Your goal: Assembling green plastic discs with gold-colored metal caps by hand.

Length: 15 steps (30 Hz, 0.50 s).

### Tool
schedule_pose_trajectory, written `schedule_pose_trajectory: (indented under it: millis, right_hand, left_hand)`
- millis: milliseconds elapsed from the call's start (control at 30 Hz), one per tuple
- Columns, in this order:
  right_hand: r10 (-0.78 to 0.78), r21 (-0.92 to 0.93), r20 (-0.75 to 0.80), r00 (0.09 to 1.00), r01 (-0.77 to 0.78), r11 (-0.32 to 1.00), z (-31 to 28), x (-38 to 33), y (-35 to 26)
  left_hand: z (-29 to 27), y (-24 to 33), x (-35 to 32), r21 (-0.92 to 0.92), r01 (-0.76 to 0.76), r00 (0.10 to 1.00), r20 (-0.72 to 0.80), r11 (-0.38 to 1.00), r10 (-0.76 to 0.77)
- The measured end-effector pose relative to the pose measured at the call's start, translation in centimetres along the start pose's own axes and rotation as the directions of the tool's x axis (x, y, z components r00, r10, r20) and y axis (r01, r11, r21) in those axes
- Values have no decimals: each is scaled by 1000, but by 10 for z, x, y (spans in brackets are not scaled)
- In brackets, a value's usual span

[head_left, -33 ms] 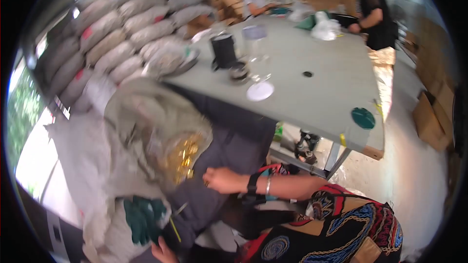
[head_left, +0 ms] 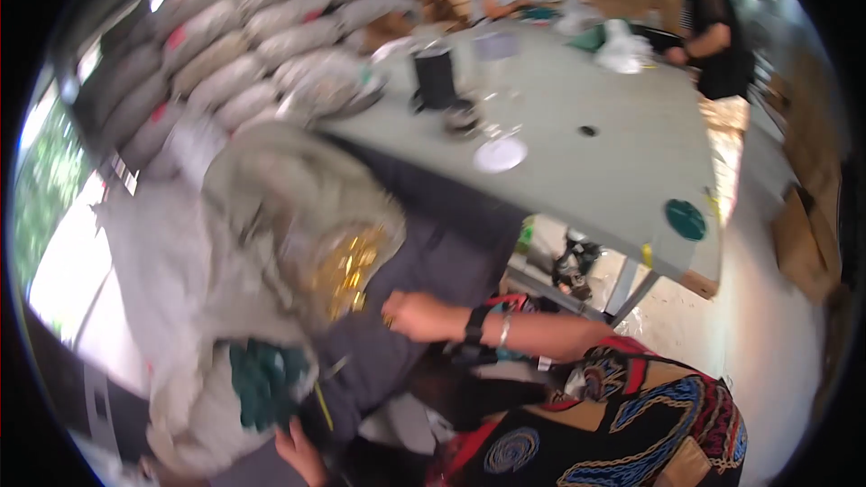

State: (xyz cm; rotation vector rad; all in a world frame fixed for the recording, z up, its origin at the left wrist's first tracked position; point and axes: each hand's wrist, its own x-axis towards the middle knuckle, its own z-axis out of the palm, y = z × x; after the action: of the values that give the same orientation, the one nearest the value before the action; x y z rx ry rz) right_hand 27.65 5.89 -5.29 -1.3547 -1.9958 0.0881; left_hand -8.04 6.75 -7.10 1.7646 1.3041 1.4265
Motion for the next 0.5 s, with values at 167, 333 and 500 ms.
schedule_pose_trajectory:
  millis: [167, 333, 500]
  right_hand:
    - [210, 758, 291, 933, -359, 544, -24, 16, -62]
    - [-15, 805, 324, 946, -267, 530, -18, 19, -103]
    - [-53, 762, 254, 966, -166, 626, -7, 13, -116]
  left_hand:
    - [18, 79, 3, -372, 303, 952, 81, 878, -294]
    - [43, 126, -12, -408, 324, 939, 252, 854, -236]
    - [50, 127, -26, -403, 321, 936, 271, 857, -223]
